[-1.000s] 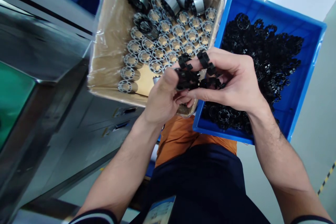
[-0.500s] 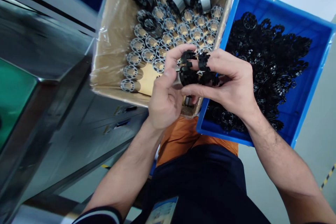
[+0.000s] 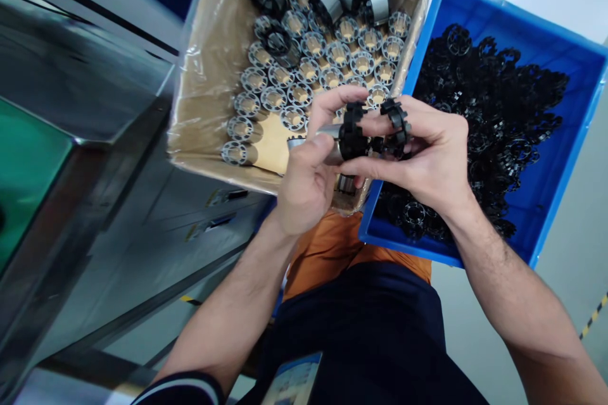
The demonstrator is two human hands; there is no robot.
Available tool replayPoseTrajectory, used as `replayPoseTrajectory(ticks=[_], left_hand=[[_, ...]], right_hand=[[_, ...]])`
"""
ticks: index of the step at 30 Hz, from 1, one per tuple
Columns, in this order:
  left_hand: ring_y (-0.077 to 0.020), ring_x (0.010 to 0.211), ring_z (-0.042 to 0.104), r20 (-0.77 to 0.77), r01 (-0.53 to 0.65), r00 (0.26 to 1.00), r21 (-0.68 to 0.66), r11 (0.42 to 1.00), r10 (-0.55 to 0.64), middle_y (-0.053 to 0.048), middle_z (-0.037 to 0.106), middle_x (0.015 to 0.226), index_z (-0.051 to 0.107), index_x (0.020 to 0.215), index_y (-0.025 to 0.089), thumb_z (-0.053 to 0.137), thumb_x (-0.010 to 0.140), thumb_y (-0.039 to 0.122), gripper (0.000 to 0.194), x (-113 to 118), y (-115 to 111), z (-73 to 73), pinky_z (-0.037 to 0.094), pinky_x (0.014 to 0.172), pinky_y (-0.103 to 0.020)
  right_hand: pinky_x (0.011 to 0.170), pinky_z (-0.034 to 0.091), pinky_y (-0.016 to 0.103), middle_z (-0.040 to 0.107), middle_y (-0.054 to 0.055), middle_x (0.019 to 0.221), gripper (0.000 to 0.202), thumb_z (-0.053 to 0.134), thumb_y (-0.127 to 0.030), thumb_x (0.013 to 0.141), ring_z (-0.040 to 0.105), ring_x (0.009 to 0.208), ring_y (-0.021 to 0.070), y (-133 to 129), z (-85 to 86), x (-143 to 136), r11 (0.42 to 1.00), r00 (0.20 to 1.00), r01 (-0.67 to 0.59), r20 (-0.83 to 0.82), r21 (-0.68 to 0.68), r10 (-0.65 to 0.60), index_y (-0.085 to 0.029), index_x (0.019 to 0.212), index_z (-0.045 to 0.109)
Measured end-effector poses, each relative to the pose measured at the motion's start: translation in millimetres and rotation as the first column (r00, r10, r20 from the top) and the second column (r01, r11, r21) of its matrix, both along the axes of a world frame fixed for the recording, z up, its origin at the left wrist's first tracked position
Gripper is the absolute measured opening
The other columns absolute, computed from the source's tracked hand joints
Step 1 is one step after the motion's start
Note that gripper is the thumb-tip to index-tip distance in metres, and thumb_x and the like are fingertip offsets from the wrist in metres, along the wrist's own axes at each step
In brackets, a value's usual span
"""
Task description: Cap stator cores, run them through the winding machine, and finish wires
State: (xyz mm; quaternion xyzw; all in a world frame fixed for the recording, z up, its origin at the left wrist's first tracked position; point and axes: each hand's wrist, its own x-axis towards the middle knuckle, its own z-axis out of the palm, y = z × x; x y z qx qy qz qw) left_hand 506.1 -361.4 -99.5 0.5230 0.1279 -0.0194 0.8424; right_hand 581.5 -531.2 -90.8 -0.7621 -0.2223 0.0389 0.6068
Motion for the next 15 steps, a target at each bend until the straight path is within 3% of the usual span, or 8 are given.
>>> replayPoseTrajectory(ticks=[2, 4, 7, 9, 11, 13, 15], left_hand=[[-0.0148, 0.065, 0.062, 0.061, -0.015, 0.998, -0.02, 1.0, 0.016, -0.005, 0.085, 0.127, 0.078, 0.141, 0.035, 0.073, 0.11, 0.077, 0.053, -1.1, -0.7, 0.5, 0.052, 0.057, -0.03], [-0.0138, 0.056, 0.06, 0.05, 0.024, 0.998, -0.018, 1.0, -0.023, -0.002, 0.081, 0.099, 0.077, 0.142, 0.035, 0.071, 0.11, 0.084, 0.059, -1.3, -1.3, 2.0, 0.049, 0.052, -0.028], [-0.014, 0.052, 0.065, 0.063, 0.076, 0.995, -0.035, 0.996, -0.074, 0.001, 0.076, 0.083, 0.078, 0.145, 0.034, 0.072, 0.111, 0.084, 0.061, 1.8, -0.9, 1.4, 0.049, 0.047, -0.025], [-0.0134, 0.06, 0.074, 0.076, -0.017, 0.997, -0.072, 0.997, 0.023, -0.001, 0.084, 0.095, 0.083, 0.126, 0.029, 0.077, 0.111, 0.078, 0.051, 6.4, -0.3, -1.4, 0.055, 0.051, -0.023], [-0.0127, 0.07, 0.079, 0.047, -0.169, 0.984, -0.099, 0.981, 0.174, -0.003, 0.089, 0.11, 0.075, 0.105, 0.025, 0.08, 0.11, 0.076, 0.052, 11.5, 0.6, -4.3, 0.059, 0.058, -0.022], [-0.0118, 0.068, 0.076, -0.013, -0.278, 0.96, -0.072, 0.958, 0.278, -0.002, 0.089, 0.109, 0.067, 0.102, 0.024, 0.075, 0.111, 0.081, 0.057, 15.1, 1.7, -5.5, 0.057, 0.059, -0.024], [-0.0104, 0.055, 0.063, -0.047, -0.304, 0.952, -0.013, 0.952, 0.303, 0.001, 0.083, 0.092, 0.069, 0.109, 0.026, 0.071, 0.112, 0.084, 0.058, 16.3, 2.8, -4.7, 0.054, 0.057, -0.027]], right_hand=[[0.094, 0.078, 0.064, 0.091, 0.001, 0.112, 0.031, 0.114, -0.042, 0.075, 0.089, 0.11, 0.0409, 1.1, -1.9, -2.0, 0.999, 0.998, 0.032, -0.047, -0.04, -0.034, -0.041, 0.099, 0.093], [0.09, 0.078, 0.061, 0.09, 0.003, 0.114, 0.033, 0.113, -0.052, 0.079, 0.089, 0.113, 0.0408, 0.8, -3.6, -2.4, 0.997, 0.997, 0.033, -0.062, -0.071, -0.037, -0.038, 0.1, 0.092], [0.073, 0.077, 0.055, 0.091, 0.003, 0.11, 0.03, 0.108, -0.062, 0.083, 0.089, 0.098, 0.0376, -2.4, -4.0, -0.5, 0.998, 0.998, 0.048, -0.036, -0.035, -0.049, -0.04, 0.095, 0.092], [0.065, 0.074, 0.053, 0.092, 0.002, 0.112, 0.023, 0.104, -0.062, 0.089, 0.088, 0.089, 0.0354, -5.0, -1.7, 0.2, 0.996, 0.996, 0.086, -0.02, -0.022, -0.087, -0.043, 0.097, 0.094], [0.065, 0.074, 0.052, 0.093, 0.002, 0.121, 0.019, 0.101, -0.058, 0.093, 0.088, 0.091, 0.0347, -6.9, 2.6, -0.4, 0.994, 0.994, 0.104, -0.017, -0.042, -0.105, -0.044, 0.104, 0.096], [0.071, 0.077, 0.053, 0.091, 0.004, 0.135, 0.018, 0.101, -0.055, 0.095, 0.089, 0.101, 0.0357, -7.5, 7.6, -1.6, 0.995, 0.996, 0.083, -0.016, -0.056, -0.084, -0.042, 0.106, 0.096], [0.078, 0.079, 0.053, 0.088, 0.004, 0.14, 0.013, 0.101, -0.049, 0.095, 0.089, 0.112, 0.0373, -6.9, 11.7, -2.6, 0.997, 0.999, 0.052, 0.007, -0.055, -0.052, -0.041, 0.105, 0.097]])
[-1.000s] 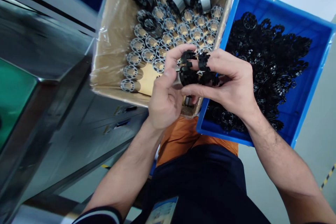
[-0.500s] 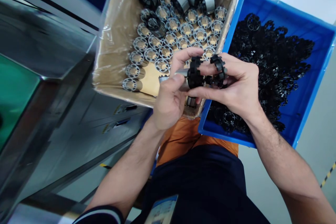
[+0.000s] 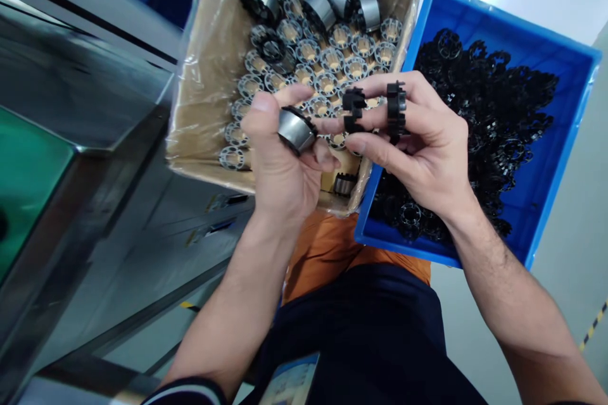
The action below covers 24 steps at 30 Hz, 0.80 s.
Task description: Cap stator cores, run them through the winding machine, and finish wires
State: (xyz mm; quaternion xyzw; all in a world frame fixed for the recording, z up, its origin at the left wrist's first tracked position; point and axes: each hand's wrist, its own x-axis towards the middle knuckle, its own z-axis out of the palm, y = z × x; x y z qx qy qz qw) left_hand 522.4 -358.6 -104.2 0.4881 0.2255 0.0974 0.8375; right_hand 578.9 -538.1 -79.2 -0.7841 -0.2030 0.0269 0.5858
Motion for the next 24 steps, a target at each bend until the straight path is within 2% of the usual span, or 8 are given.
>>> replayPoseTrajectory(ticks=[2, 4, 9, 11, 14, 16, 19, 24], left_hand=[[-0.009, 0.047, 0.049, -0.006, 0.031, 1.0, 0.052, 0.998, -0.031, 0.004, 0.072, 0.076, 0.072, 0.106, 0.027, 0.07, 0.112, 0.084, 0.057, -0.8, 0.5, 2.0, 0.052, 0.056, -0.029], [-0.0093, 0.05, 0.044, 0.044, 0.049, 0.998, 0.053, 0.997, -0.051, 0.004, 0.063, 0.073, 0.073, 0.103, 0.027, 0.074, 0.113, 0.077, 0.051, -1.8, 0.5, 3.6, 0.052, 0.057, -0.028], [-0.0146, 0.07, 0.064, 0.143, 0.248, 0.964, -0.161, 0.955, -0.226, 0.001, 0.066, 0.094, 0.074, 0.131, 0.033, 0.08, 0.115, 0.058, 0.03, -3.4, 1.1, 3.3, 0.056, 0.058, -0.026], [-0.0123, 0.063, 0.058, 0.126, 0.281, 0.955, -0.1, 0.955, -0.268, 0.002, 0.062, 0.089, 0.074, 0.122, 0.033, 0.081, 0.114, 0.06, 0.029, -4.8, 2.2, 1.0, 0.051, 0.054, -0.025], [-0.013, 0.057, 0.052, 0.11, 0.325, 0.941, -0.044, 0.945, -0.319, 0.002, 0.058, 0.083, 0.073, 0.113, 0.032, 0.072, 0.115, 0.07, 0.038, -6.7, 4.1, -5.8, 0.059, 0.057, -0.03], [-0.0149, 0.056, 0.053, 0.125, 0.362, 0.926, -0.028, 0.932, -0.356, 0.002, 0.058, 0.079, 0.074, 0.115, 0.033, 0.066, 0.115, 0.073, 0.041, -6.8, 4.7, -11.6, 0.063, 0.058, -0.033], [-0.015, 0.051, 0.053, 0.14, 0.375, 0.916, 0.03, 0.927, -0.375, 0.004, 0.055, 0.071, 0.076, 0.125, 0.033, 0.06, 0.116, 0.075, 0.046, -5.4, 4.9, -18.0, 0.059, 0.051, -0.03], [-0.0124, 0.046, 0.045, 0.165, 0.377, 0.91, 0.053, 0.925, -0.38, 0.007, 0.043, 0.066, 0.075, 0.127, 0.033, 0.065, 0.116, 0.079, 0.048, -5.3, 5.4, -17.1, 0.055, 0.047, -0.025]], right_hand=[[0.085, 0.08, 0.056, 0.089, 0.003, 0.135, 0.012, 0.103, -0.045, 0.093, 0.088, 0.12, 0.0389, 1.3, 1.9, -0.6, 1.0, 0.999, -0.011, 0.032, 0.005, 0.011, -0.042, 0.102, 0.097], [0.093, 0.08, 0.06, 0.091, 0.002, 0.125, 0.017, 0.107, -0.042, 0.089, 0.087, 0.122, 0.0402, 2.9, 1.9, -1.2, 1.0, 0.999, -0.008, 0.046, 0.02, 0.007, -0.044, 0.101, 0.095], [0.099, 0.08, 0.062, 0.092, 0.001, 0.121, 0.04, 0.116, -0.04, 0.076, 0.087, 0.127, 0.0441, 3.6, -1.5, -3.7, 0.998, 1.0, 0.025, -0.012, 0.051, -0.025, -0.042, 0.109, 0.093], [0.098, 0.081, 0.061, 0.093, 0.002, 0.125, 0.046, 0.117, -0.038, 0.074, 0.088, 0.127, 0.0447, 2.4, -3.8, -4.2, 0.999, 1.0, 0.011, -0.027, 0.041, -0.01, -0.042, 0.114, 0.094], [0.103, 0.081, 0.058, 0.093, 0.0, 0.128, 0.049, 0.116, -0.034, 0.077, 0.089, 0.128, 0.0426, 1.0, -8.7, -2.9, 0.998, 0.999, -0.041, -0.017, 0.046, 0.042, -0.041, 0.122, 0.096], [0.106, 0.081, 0.053, 0.094, 0.0, 0.129, 0.047, 0.114, -0.03, 0.081, 0.09, 0.129, 0.0396, 1.3, -11.9, -0.7, 0.995, 0.996, -0.079, 0.041, 0.059, 0.077, -0.039, 0.124, 0.097], [0.107, 0.081, 0.047, 0.095, -0.002, 0.128, 0.045, 0.108, -0.021, 0.085, 0.092, 0.124, 0.0349, 3.1, -14.4, 3.3, 0.989, 0.977, -0.138, 0.173, 0.061, 0.126, -0.038, 0.124, 0.097], [0.109, 0.082, 0.052, 0.095, -0.002, 0.123, 0.054, 0.106, -0.011, 0.084, 0.093, 0.12, 0.0355, 4.2, -13.3, 5.9, 0.971, 0.945, -0.211, 0.279, 0.111, 0.174, -0.039, 0.129, 0.096]])
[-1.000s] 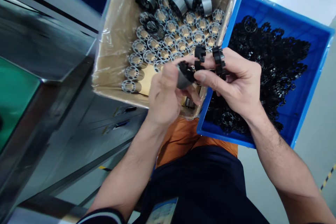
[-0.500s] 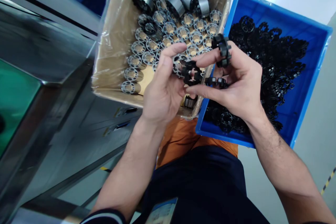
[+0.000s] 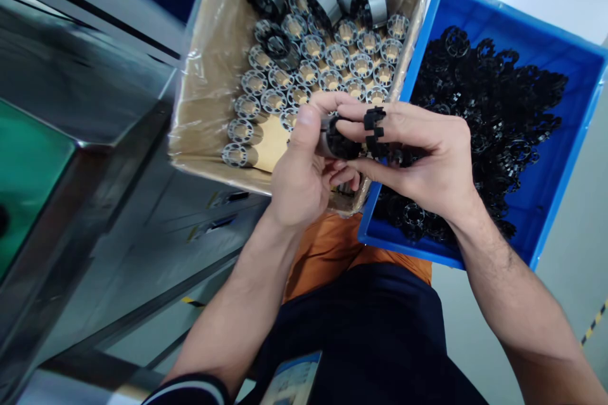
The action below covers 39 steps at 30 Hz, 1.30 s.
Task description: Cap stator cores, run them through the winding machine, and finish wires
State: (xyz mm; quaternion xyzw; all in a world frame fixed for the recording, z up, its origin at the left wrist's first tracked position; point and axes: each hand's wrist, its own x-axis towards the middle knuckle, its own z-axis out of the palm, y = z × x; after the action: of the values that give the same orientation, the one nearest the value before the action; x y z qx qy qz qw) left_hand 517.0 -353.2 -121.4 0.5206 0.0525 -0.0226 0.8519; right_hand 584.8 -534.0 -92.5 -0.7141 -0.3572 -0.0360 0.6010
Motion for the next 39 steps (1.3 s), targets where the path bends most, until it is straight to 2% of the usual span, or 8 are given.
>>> replayPoseTrajectory(ticks=[9, 14, 18, 21, 23, 27, 31, 39], left_hand=[[-0.0111, 0.065, 0.054, 0.064, 0.006, 0.998, 0.037, 0.999, -0.009, 0.0, 0.07, 0.104, 0.076, 0.132, 0.034, 0.077, 0.115, 0.066, 0.037, -3.0, 0.1, 4.2, 0.054, 0.055, -0.027], [-0.0147, 0.075, 0.063, 0.151, -0.074, 0.988, 0.361, 0.93, 0.02, -0.003, 0.075, 0.113, 0.07, 0.135, 0.03, 0.077, 0.112, 0.06, 0.038, -1.9, 22.2, 10.8, 0.054, 0.063, -0.03], [-0.0219, 0.093, 0.069, 0.104, -0.021, 0.982, 0.888, 0.459, -0.158, -0.005, 0.075, 0.11, 0.069, 0.127, 0.024, 0.074, 0.108, 0.035, 0.023, -9.2, 58.4, 22.2, 0.061, 0.089, -0.04], [-0.0346, 0.125, 0.072, -0.027, 0.071, 0.931, 0.991, 0.109, -0.365, -0.012, 0.076, 0.129, 0.072, 0.137, 0.021, 0.068, 0.113, 0.037, 0.029, -15.9, 86.2, 31.1, 0.062, 0.111, -0.055], [-0.041, 0.139, 0.068, -0.07, 0.062, 0.947, 0.997, -0.036, -0.314, -0.017, 0.074, 0.14, 0.073, 0.146, 0.02, 0.064, 0.117, 0.045, 0.039, -16.3, 102.2, 37.8, 0.06, 0.122, -0.062], [-0.0438, 0.135, 0.078, -0.277, 0.265, 0.96, 0.875, -0.406, 0.028, -0.02, 0.073, 0.152, 0.075, 0.145, 0.02, 0.063, 0.112, 0.033, 0.037, -5.0, 113.5, 52.4, 0.066, 0.119, -0.062], [-0.0469, 0.127, 0.085, -0.535, 0.523, 0.829, 0.64, -0.562, 0.161, -0.025, 0.083, 0.141, 0.075, 0.147, 0.014, 0.052, 0.103, 0.011, 0.051, 10.8, 98.2, 61.5, 0.072, 0.106, -0.061], [-0.0483, 0.126, 0.086, -0.474, 0.467, 0.865, 0.638, -0.612, 0.166, -0.026, 0.088, 0.119, 0.087, 0.116, 0.011, 0.063, 0.096, 0.02, 0.032, 18.2, 118.0, 33.7, 0.071, 0.107, -0.062]], right_hand=[[0.111, 0.081, 0.057, 0.094, -0.005, 0.128, 0.052, 0.111, -0.021, 0.085, 0.092, 0.122, 0.0378, 1.1, 4.0, -4.0, 0.999, 0.996, 0.019, -0.083, -0.031, -0.021, -0.046, 0.128, 0.096], [0.101, 0.081, 0.054, 0.094, -0.003, 0.128, 0.035, 0.108, -0.049, 0.092, 0.091, 0.117, 0.0364, -1.8, 6.3, 1.3, 0.998, 0.983, 0.039, -0.176, -0.048, -0.047, -0.049, 0.125, 0.097], [0.05, 0.061, 0.048, 0.093, -0.002, 0.127, 0.029, 0.076, -0.067, 0.115, 0.078, 0.069, 0.0241, -7.1, 4.5, 9.8, 0.992, 0.968, 0.126, -0.217, -0.011, -0.125, -0.049, 0.114, 0.099], [0.078, 0.072, 0.05, 0.088, 0.003, 0.101, 0.027, 0.074, -0.065, 0.116, 0.085, 0.103, 0.0334, -8.6, 1.9, 15.0, 0.986, 0.98, 0.139, -0.129, -0.089, -0.15, -0.052, 0.112, 0.097], [0.105, 0.073, 0.054, 0.074, 0.007, 0.077, 0.023, 0.076, -0.059, 0.116, 0.081, 0.124, 0.038, -8.2, 0.9, 17.8, 0.979, 0.987, 0.134, -0.065, -0.153, -0.145, -0.052, 0.11, 0.097], [0.1, 0.073, 0.056, 0.069, 0.006, 0.071, 0.017, 0.086, -0.051, 0.11, 0.08, 0.112, 0.0374, -5.5, -1.1, 21.6, 0.984, 0.99, 0.113, -0.063, -0.134, -0.123, -0.047, 0.094, 0.092], [0.07, 0.065, 0.044, 0.077, 0.003, 0.085, 0.031, 0.094, -0.058, 0.105, 0.075, 0.087, 0.0266, -1.9, -7.8, 23.0, 0.994, 0.987, 0.104, -0.12, -0.044, -0.108, -0.037, 0.084, 0.084], [0.039, 0.037, 0.03, 0.076, -0.003, 0.083, 0.055, 0.098, -0.08, 0.092, 0.05, 0.051, 0.0091, 2.7, -26.0, 34.1, 0.982, 0.967, 0.065, -0.255, 0.175, -0.019, -0.028, 0.087, 0.078]])
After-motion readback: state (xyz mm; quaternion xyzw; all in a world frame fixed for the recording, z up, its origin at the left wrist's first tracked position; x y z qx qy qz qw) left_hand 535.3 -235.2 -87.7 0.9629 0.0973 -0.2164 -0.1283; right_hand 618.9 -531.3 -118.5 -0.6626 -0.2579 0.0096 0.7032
